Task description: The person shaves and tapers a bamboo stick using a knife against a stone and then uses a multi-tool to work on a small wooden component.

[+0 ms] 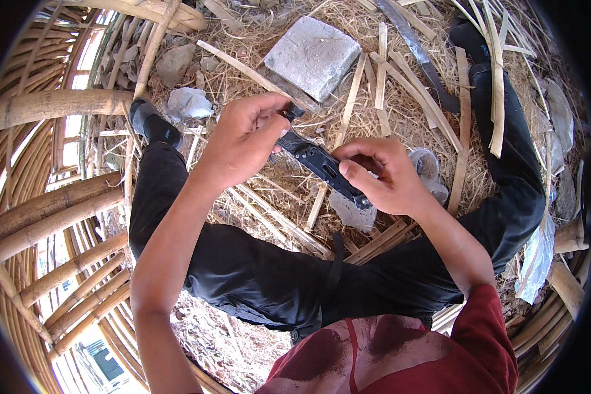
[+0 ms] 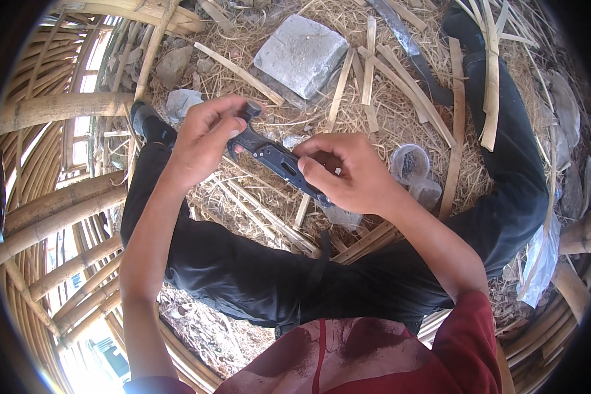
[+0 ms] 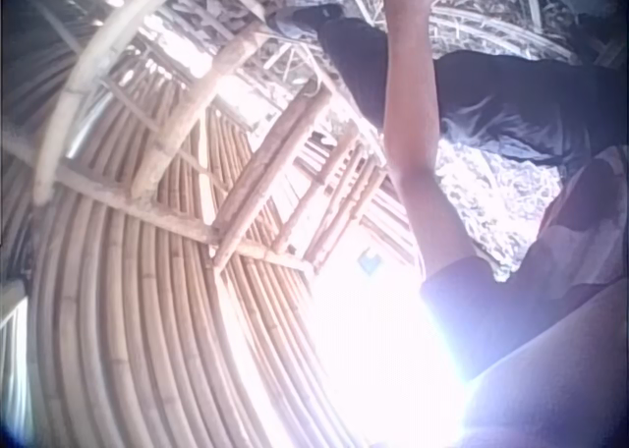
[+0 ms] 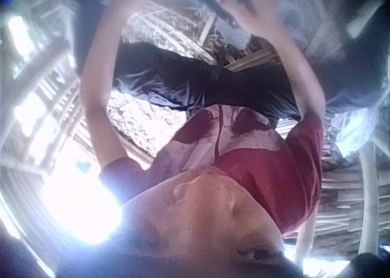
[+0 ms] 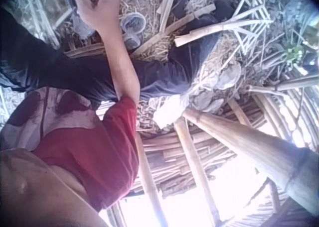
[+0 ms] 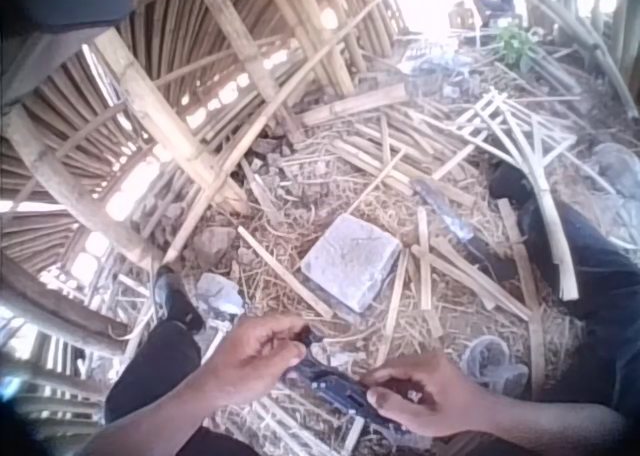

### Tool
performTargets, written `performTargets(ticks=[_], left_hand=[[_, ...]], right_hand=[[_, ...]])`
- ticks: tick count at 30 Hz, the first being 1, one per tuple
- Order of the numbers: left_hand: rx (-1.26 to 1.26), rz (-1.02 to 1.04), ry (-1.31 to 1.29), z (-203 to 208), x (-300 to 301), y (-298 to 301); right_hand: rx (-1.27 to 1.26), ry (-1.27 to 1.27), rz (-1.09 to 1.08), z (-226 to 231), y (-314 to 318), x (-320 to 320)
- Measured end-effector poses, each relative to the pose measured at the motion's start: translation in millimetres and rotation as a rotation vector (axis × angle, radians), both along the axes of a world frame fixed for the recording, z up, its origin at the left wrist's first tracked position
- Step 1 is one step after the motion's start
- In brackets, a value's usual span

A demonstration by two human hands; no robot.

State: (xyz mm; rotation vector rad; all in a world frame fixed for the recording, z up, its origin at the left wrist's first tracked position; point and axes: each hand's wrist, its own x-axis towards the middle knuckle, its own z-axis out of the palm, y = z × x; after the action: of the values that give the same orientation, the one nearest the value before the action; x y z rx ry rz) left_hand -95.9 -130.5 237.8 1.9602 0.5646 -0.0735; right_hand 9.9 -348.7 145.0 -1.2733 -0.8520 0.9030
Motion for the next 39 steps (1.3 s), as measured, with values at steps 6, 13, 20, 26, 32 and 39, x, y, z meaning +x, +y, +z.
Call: performTargets(ticks=[6, 13, 20, 26, 32, 39], left_hand=[[0.079, -0.030, 0.045, 5.5, 2.0, -5.5], [0.113, -0.072, 0.099, 6.3, 1.7, -4.3], [0.086, -0.075, 0.105, 4.5, 6.7, -12.5], [0.228, -0.202, 0.125, 0.4, 9.1, -24.2], [0.222, -0.294, 0.113, -8.8, 4.7, -27.3], [0.344, -0.262, 0.003, -3.1, 6.1, -25.9]], right_hand=[[0.011, -0.057, -0.015, -0.8, 0.2, 1.6], [0.032, -0.132, -0.009, -4.3, 2.0, 0.1], [0.022, -0.300, 0.045, -2.1, 2.8, 1.9], [0.076, 0.019, 0.285, 3.5, -0.3, -1.1], [-0.005, -0.085, 0.378, 7.3, -2.1, 1.3], [0.049, -0.190, 0.100, 9.2, 0.6, -8.0]])
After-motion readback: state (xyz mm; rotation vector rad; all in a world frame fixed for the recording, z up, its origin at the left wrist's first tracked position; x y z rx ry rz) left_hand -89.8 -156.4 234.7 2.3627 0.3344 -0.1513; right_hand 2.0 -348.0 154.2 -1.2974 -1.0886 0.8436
